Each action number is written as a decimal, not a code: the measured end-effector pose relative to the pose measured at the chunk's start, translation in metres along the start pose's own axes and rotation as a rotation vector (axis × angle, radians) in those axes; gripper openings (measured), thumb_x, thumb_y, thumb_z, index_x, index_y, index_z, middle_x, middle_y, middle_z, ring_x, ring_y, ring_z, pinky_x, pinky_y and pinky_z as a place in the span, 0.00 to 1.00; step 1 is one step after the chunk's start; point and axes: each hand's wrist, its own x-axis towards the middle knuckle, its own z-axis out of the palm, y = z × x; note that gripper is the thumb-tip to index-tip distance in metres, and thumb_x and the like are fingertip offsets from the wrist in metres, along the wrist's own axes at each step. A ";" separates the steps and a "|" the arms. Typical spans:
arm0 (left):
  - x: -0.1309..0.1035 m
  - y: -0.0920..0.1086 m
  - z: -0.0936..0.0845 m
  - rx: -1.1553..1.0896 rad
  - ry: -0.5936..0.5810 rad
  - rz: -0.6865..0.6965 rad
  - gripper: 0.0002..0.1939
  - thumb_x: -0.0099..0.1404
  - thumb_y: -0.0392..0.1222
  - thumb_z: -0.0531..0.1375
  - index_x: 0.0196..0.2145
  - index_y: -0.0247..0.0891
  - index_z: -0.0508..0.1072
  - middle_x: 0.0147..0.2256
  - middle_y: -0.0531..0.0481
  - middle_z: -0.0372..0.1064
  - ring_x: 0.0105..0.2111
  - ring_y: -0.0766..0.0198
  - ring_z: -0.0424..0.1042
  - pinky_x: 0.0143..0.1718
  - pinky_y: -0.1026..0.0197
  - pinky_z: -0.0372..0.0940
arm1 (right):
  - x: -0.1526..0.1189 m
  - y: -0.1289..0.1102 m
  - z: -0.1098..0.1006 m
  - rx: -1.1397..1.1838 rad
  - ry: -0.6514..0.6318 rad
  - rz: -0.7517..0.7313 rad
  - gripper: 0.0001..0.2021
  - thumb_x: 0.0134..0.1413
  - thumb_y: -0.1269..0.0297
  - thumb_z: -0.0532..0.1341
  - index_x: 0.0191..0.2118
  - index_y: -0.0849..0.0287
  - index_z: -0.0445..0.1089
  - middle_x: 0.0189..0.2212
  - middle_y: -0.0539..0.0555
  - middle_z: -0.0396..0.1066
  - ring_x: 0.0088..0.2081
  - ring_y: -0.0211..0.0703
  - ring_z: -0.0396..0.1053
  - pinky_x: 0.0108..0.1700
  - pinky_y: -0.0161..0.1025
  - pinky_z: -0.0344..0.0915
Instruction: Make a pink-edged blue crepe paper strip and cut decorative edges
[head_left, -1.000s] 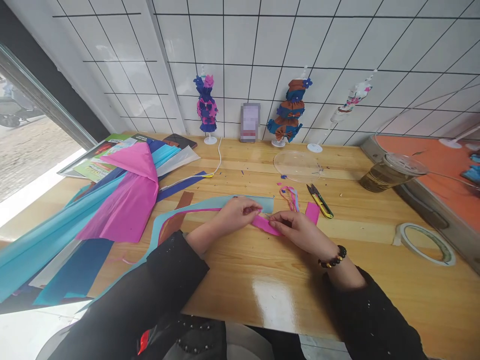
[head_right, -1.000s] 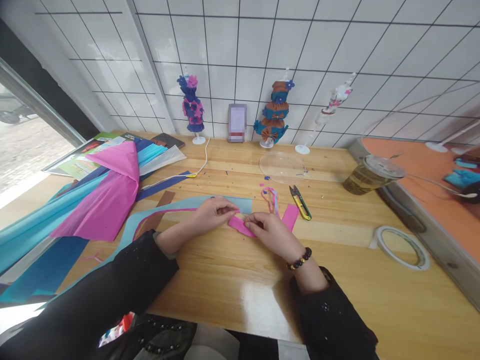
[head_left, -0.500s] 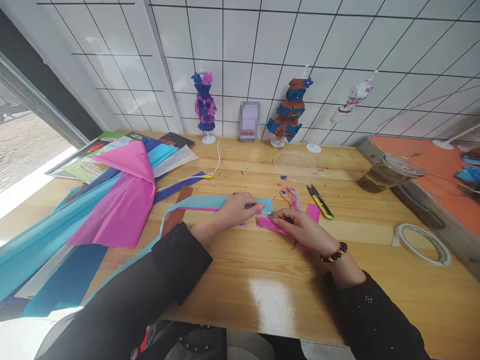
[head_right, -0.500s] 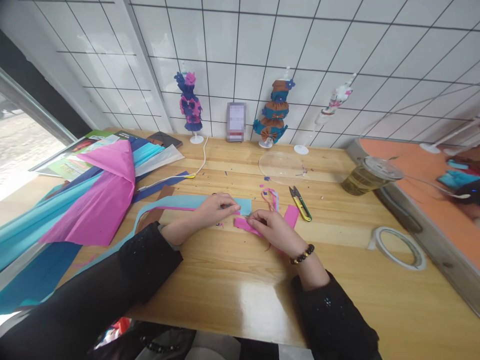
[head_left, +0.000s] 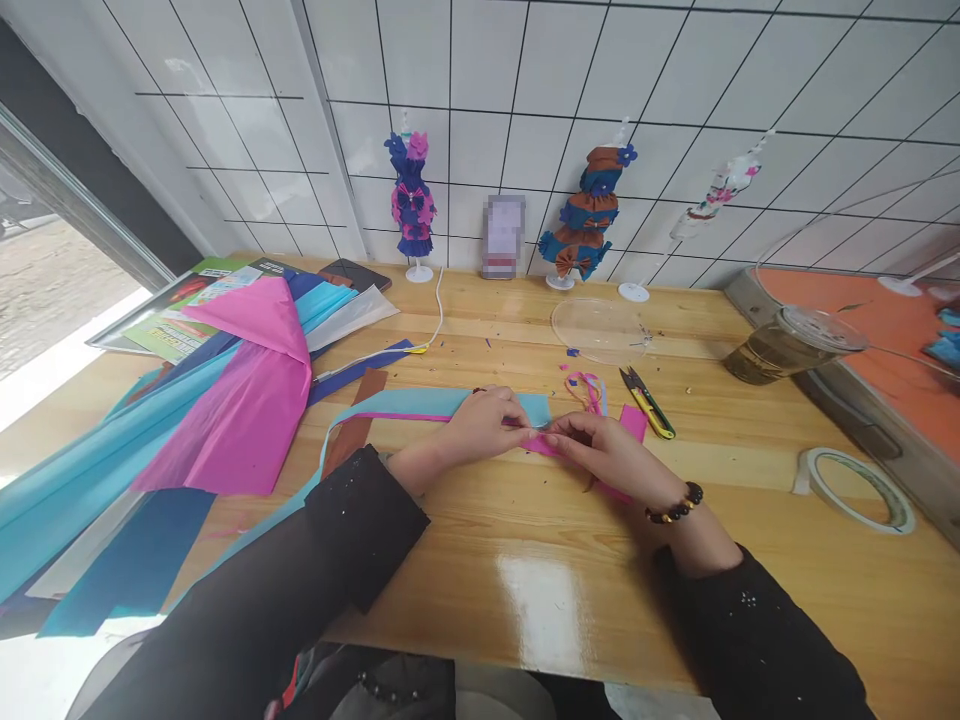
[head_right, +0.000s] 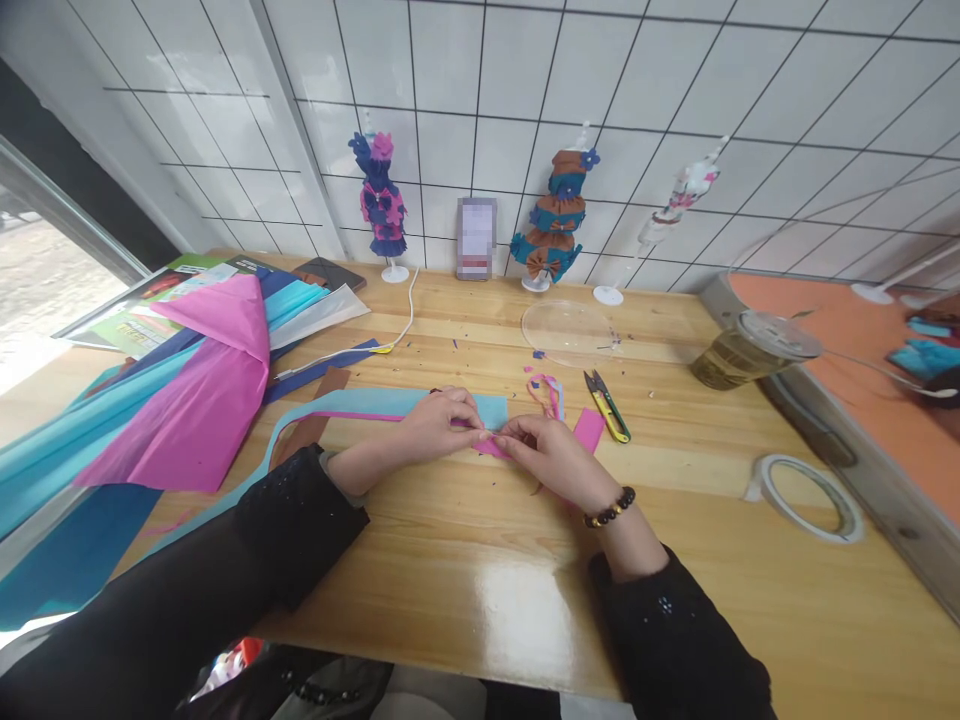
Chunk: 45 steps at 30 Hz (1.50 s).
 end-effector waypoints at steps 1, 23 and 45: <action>0.000 -0.001 0.001 -0.005 0.005 -0.004 0.09 0.57 0.45 0.57 0.27 0.39 0.75 0.32 0.50 0.67 0.36 0.64 0.65 0.39 0.63 0.58 | 0.001 0.000 0.000 0.008 -0.003 0.007 0.14 0.53 0.56 0.53 0.33 0.59 0.71 0.29 0.53 0.70 0.31 0.40 0.65 0.35 0.39 0.63; 0.001 -0.007 0.004 -0.013 0.085 -0.042 0.08 0.56 0.37 0.56 0.35 0.39 0.72 0.32 0.51 0.71 0.36 0.64 0.68 0.40 0.62 0.59 | 0.024 0.014 -0.018 0.058 -0.126 0.108 0.15 0.49 0.53 0.54 0.22 0.58 0.59 0.18 0.45 0.51 0.21 0.31 0.49 0.24 0.33 0.51; -0.001 -0.006 0.005 0.089 0.078 0.002 0.09 0.57 0.35 0.55 0.35 0.39 0.73 0.34 0.50 0.71 0.37 0.63 0.67 0.41 0.62 0.59 | 0.023 0.020 -0.027 0.246 -0.242 0.175 0.17 0.49 0.49 0.56 0.25 0.60 0.62 0.21 0.45 0.54 0.22 0.31 0.50 0.25 0.33 0.49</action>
